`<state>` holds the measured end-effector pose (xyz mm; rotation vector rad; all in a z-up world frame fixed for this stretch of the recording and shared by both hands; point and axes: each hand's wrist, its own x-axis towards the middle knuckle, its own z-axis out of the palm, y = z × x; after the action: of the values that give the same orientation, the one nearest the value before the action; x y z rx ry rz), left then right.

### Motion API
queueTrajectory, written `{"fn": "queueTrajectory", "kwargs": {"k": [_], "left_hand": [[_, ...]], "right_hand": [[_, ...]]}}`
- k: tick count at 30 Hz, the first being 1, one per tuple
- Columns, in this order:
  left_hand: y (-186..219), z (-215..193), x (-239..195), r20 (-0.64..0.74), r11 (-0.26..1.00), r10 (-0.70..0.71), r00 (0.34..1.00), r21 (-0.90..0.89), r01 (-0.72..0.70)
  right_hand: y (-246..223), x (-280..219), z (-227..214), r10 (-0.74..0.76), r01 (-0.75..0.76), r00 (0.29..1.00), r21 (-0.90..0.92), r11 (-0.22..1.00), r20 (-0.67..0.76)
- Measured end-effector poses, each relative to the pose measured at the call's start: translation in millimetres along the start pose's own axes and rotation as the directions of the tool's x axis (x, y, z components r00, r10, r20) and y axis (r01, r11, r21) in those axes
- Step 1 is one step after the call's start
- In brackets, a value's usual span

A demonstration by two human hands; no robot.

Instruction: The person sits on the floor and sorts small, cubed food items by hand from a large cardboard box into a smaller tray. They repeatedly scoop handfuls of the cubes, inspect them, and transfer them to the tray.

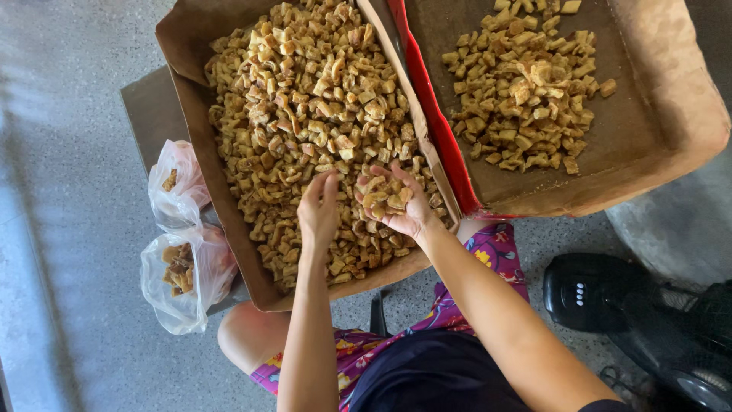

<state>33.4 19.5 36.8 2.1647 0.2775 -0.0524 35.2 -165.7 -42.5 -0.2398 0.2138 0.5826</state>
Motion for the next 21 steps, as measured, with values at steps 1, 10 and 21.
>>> {"fn": "queueTrajectory", "kwargs": {"k": [1, 10, 21], "left_hand": [[-18.6, 0.8, -3.8, -0.021, 1.0, -0.01, 1.0, 0.021, 0.011], [-60.4, 38.7, -51.7, 0.125, 0.821, 0.294, 0.948, 0.475, -0.317], [-62.3, 51.5, -51.0, 0.256, 0.667, 0.165, 0.953, 0.683, -0.299]], "right_hand": [[0.2, 1.5, -1.6, -0.009, 0.009, 1.0, 0.019, 1.0, 0.017], [-6.0, -3.7, 19.2, -0.062, 0.058, 0.998, 0.187, 0.981, 0.016], [-215.8, 16.1, 45.0, -0.399, 0.431, 0.837, 0.002, 0.902, -0.374]]}}
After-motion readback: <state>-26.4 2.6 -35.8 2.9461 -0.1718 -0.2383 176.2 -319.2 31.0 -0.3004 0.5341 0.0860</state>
